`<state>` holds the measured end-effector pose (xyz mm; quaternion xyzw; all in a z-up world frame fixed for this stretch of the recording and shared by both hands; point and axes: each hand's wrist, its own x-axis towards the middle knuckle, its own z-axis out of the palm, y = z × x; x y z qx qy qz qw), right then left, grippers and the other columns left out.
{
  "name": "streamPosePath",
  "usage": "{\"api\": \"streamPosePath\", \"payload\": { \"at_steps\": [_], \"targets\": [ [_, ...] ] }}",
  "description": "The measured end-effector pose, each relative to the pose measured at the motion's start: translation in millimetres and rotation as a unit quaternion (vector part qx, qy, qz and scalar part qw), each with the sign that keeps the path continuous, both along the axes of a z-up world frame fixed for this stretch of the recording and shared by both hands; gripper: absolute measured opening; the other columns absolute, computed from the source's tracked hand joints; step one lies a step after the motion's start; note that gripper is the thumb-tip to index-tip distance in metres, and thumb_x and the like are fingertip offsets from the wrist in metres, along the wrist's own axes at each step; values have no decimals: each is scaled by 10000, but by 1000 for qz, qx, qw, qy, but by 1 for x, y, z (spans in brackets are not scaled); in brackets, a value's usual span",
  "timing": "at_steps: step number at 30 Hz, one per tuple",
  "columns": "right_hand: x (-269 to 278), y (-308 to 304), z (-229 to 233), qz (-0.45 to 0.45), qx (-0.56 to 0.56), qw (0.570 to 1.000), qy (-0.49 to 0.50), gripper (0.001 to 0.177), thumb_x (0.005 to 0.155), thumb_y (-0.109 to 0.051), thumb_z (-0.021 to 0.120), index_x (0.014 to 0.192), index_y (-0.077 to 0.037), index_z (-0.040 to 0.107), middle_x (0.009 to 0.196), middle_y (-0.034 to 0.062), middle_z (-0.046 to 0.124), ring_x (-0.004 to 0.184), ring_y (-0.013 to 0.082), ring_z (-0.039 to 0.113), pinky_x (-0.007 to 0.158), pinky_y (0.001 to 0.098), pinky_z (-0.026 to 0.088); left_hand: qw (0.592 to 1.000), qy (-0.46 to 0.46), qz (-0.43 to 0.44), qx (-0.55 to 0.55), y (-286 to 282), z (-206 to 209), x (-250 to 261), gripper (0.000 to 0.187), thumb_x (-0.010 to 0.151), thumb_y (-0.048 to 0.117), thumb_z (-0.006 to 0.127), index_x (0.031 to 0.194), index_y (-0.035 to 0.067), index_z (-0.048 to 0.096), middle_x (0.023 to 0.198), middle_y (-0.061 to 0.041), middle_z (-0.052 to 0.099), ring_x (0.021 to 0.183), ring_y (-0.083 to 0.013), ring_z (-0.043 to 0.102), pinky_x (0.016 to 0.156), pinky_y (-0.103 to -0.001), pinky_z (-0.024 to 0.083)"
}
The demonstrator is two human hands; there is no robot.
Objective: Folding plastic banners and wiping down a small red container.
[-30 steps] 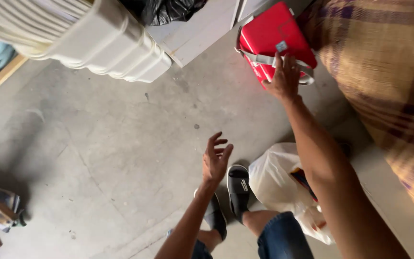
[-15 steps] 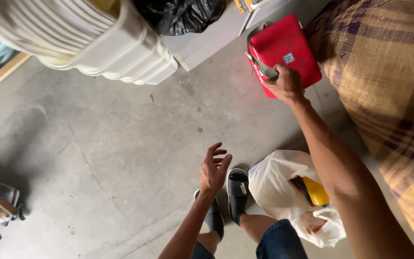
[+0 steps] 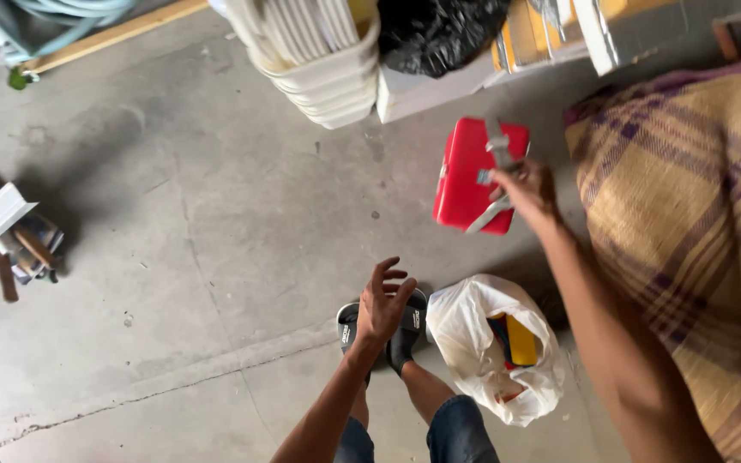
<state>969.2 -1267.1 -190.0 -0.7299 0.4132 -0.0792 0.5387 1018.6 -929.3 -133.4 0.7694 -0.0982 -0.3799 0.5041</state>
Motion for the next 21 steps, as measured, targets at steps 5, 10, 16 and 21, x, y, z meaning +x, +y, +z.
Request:
{"api": "streamPosePath", "payload": {
  "at_steps": [5, 10, 16, 21],
  "targets": [
    [28, 107, 52, 79, 161, 983, -26, 229, 869, -196, 724, 1017, -33, 662, 841, 126, 762, 785, 188, 741, 717, 292, 574, 998, 56, 42, -3, 20, 21, 0, 622, 885, 370, 716, 1398, 62, 547, 1233, -162, 724, 1081, -265, 737, 879, -387, 599],
    [59, 210, 44, 147, 241, 957, -68, 205, 908, -210, 694, 978, -18, 680, 882, 72, 734, 837, 133, 696, 757, 282, 557, 992, 13, 119, -25, 44, -4, 22, 588, 905, 360, 721, 1369, 32, 569, 1270, -168, 706, 1126, -258, 714, 910, -378, 576],
    [113, 324, -11, 102, 306, 946, -33, 201, 895, -213, 694, 976, -29, 699, 821, 40, 687, 727, 117, 633, 604, 293, 516, 970, -173, 169, 18, 114, -62, 59, 537, 857, 228, 775, 1324, 43, 586, 1168, -177, 689, 1090, -301, 673, 936, -422, 548],
    [160, 404, -55, 108, 312, 944, -22, 194, 878, -182, 727, 959, -13, 680, 825, 46, 701, 717, 127, 654, 582, 308, 530, 961, -180, 183, 103, 181, -107, 96, 491, 848, 184, 780, 1293, 90, 594, 1142, -162, 638, 1044, -330, 645, 860, -443, 547]
  ]
}}
